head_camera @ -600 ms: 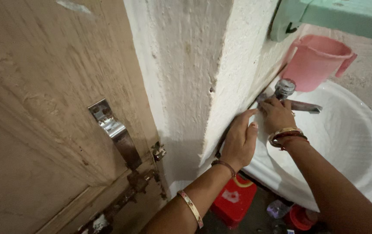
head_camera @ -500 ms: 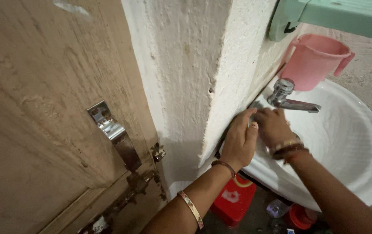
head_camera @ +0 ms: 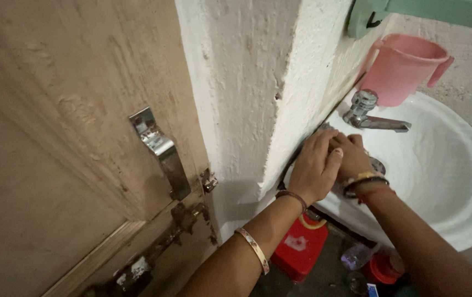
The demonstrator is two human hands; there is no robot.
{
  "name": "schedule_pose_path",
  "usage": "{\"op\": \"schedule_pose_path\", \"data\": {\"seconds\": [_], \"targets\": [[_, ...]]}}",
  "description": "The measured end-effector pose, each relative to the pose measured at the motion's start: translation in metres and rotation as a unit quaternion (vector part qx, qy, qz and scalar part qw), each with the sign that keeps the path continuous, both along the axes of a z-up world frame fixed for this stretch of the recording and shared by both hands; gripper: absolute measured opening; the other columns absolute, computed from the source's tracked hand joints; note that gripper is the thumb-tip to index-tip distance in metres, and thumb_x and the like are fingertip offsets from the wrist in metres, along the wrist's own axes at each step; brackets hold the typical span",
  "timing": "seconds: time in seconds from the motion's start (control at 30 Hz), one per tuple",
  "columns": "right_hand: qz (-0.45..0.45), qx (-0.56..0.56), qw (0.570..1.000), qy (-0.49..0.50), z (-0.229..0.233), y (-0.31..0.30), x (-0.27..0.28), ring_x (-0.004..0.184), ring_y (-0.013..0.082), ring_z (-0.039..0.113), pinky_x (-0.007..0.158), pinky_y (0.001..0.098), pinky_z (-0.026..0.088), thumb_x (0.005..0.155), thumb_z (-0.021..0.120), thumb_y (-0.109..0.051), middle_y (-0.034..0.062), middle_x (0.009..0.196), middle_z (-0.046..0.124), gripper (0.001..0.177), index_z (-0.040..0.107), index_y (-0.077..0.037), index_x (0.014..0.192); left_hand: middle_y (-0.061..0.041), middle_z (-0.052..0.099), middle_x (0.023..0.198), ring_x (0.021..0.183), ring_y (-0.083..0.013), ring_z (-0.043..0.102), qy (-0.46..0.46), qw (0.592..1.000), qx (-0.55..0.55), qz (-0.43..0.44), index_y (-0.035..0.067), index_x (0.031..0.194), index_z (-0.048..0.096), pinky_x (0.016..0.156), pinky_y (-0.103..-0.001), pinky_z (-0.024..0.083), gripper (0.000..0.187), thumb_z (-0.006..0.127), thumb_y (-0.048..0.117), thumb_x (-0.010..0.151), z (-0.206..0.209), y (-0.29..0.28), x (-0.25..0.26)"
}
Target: The person scrubs a white bathroom sink with a steel wool pad, repeatedly rinsing the pad under the tap and wiping the basin and faucet. A pink plastic jug is moved aside and then returned to the sink area during the cleaning.
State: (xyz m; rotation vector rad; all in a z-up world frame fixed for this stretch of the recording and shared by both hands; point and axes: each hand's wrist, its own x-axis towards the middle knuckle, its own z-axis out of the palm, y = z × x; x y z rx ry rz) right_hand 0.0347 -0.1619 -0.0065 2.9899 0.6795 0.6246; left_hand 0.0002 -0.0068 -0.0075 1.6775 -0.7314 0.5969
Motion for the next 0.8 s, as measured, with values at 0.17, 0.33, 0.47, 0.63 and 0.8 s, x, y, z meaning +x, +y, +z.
{"op": "schedule_pose_path", "data": {"seconds": [0.17,0.33,0.47,0.63,0.8], "targets": [[-0.018,-0.061,0.997,0.032,-0.020,0.012,-0.037,0.118,0.0290,0.053,0.100,0.0489,0.036,0.084,0.064,-0.022,0.0064,0.123,0.067,0.036,0.068,-0.011,0.118,-0.024,0.056,0.145,0.138,-0.0400,0.051,0.013,1.000,-0.003,-0.016,0.000,0.140,0.053,0.120,-0.048,0.039,0.048,0.051,0.030,0.103,0.000,0.001,0.001],[-0.080,0.039,0.995,0.048,-0.019,0.027,-0.077,0.114,0.0366,0.053,0.097,0.0475,0.047,0.081,0.066,-0.017,0.0044,0.125,0.064,0.032,0.070,-0.016,0.114,-0.020,0.061,0.141,0.135,-0.0368,0.054,0.041,0.999,0.023,-0.020,0.004,0.131,0.062,0.118,-0.045,0.038,0.043,0.051,0.033,0.102,0.003,-0.001,0.005],[-0.111,0.096,0.988,0.056,0.000,0.031,-0.118,0.109,0.0368,0.054,0.088,0.0506,0.051,0.084,0.068,-0.023,0.0006,0.129,0.061,0.038,0.066,-0.016,0.121,-0.014,0.064,0.138,0.136,-0.0322,0.055,0.075,0.994,0.073,-0.016,0.009,0.125,0.069,0.119,-0.045,0.036,0.042,0.047,0.037,0.102,0.005,-0.003,0.005],[-0.112,0.103,0.985,0.084,0.004,-0.012,-0.163,0.108,0.0312,0.055,0.091,0.0459,0.051,0.090,0.065,-0.029,0.0012,0.131,0.061,0.039,0.066,-0.021,0.128,-0.014,0.059,0.143,0.144,-0.0337,0.043,0.070,0.974,0.212,0.020,0.012,0.124,0.071,0.122,-0.055,0.021,0.044,0.048,0.040,0.099,0.003,-0.012,0.001],[-0.084,0.067,0.992,0.063,-0.001,-0.101,-0.197,0.115,0.0251,0.056,0.100,0.0410,0.047,0.085,0.065,-0.038,-0.0006,0.129,0.065,0.039,0.071,-0.023,0.121,-0.017,0.053,0.148,0.147,-0.0373,0.036,0.025,0.943,0.332,0.025,0.012,0.125,0.071,0.123,-0.057,0.016,0.045,0.050,0.041,0.098,0.007,-0.012,-0.002]]}}
